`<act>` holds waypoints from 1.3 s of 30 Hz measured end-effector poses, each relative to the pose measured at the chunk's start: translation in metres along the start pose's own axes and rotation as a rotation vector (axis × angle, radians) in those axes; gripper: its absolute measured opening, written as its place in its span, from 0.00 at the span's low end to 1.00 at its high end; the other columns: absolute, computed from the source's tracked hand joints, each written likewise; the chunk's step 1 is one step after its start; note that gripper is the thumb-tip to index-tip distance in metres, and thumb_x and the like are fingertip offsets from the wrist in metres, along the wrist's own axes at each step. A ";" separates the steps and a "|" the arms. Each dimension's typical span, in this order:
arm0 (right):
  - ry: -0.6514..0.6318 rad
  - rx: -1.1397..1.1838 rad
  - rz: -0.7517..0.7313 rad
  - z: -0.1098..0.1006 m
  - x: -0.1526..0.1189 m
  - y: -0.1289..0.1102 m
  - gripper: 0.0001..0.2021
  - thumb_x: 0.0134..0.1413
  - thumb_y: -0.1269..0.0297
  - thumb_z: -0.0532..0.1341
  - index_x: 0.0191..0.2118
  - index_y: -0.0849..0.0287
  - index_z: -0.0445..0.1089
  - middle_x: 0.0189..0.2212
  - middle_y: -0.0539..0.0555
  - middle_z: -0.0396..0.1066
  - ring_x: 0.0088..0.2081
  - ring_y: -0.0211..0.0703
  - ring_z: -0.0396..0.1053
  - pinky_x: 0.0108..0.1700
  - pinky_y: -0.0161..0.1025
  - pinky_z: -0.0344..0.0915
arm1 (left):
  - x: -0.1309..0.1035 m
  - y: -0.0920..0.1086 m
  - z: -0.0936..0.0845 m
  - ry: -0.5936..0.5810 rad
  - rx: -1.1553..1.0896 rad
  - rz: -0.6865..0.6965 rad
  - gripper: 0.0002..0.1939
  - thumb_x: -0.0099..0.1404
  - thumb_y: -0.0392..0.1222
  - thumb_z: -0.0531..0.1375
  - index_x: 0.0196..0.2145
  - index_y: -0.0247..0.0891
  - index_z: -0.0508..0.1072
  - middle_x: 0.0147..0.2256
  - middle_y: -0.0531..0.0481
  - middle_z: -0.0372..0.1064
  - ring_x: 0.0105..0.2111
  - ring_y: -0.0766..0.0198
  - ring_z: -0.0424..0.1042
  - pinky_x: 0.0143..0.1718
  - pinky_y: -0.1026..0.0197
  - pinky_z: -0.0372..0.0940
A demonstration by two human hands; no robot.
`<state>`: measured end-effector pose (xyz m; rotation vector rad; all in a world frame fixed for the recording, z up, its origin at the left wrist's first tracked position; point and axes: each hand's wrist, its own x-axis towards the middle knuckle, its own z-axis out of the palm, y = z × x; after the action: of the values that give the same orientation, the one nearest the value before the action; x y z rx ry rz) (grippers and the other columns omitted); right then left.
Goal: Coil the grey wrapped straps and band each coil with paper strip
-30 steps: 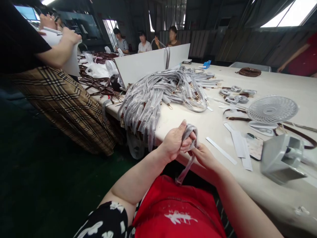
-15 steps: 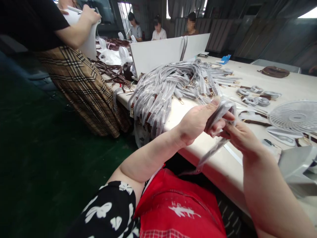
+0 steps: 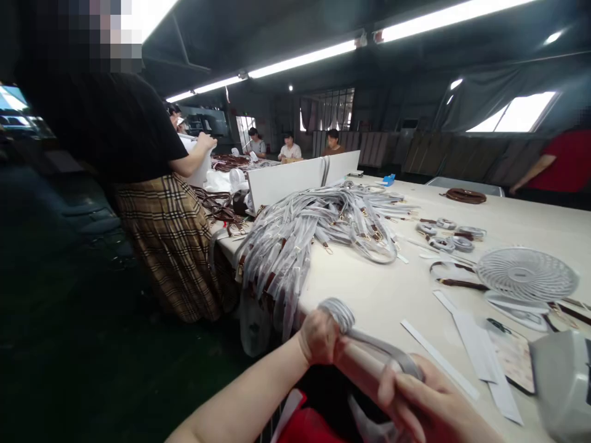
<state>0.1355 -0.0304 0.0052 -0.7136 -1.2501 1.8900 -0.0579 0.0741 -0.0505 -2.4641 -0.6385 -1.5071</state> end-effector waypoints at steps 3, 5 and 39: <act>0.198 -0.006 -0.021 -0.025 0.007 -0.002 0.24 0.60 0.45 0.56 0.28 0.63 0.71 0.08 0.43 0.53 0.12 0.34 0.55 0.19 0.34 0.60 | -0.010 0.026 0.004 -0.213 -0.099 -0.175 0.27 0.69 0.56 0.43 0.24 0.37 0.70 0.19 0.46 0.64 0.20 0.60 0.64 0.22 0.58 0.57; 0.368 -0.225 -0.004 -0.045 0.017 0.001 0.26 0.59 0.42 0.56 0.24 0.62 0.70 0.11 0.48 0.62 0.15 0.37 0.60 0.21 0.35 0.62 | -0.001 0.042 -0.001 -0.414 -0.364 -0.479 0.28 0.69 0.57 0.43 0.22 0.38 0.68 0.19 0.48 0.63 0.19 0.63 0.63 0.21 0.60 0.54; -0.392 0.307 0.065 -0.031 0.017 0.019 0.15 0.44 0.63 0.70 0.39 0.67 0.77 0.27 0.57 0.78 0.15 0.28 0.63 0.28 0.31 0.72 | 0.046 0.041 -0.002 -0.406 -0.240 -0.006 0.24 0.69 0.46 0.48 0.58 0.30 0.60 0.50 0.32 0.69 0.50 0.46 0.70 0.49 0.44 0.67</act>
<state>0.1445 -0.0055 -0.0244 -0.2288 -1.1339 2.2853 -0.0231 0.0489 -0.0059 -2.9902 -0.5526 -1.1471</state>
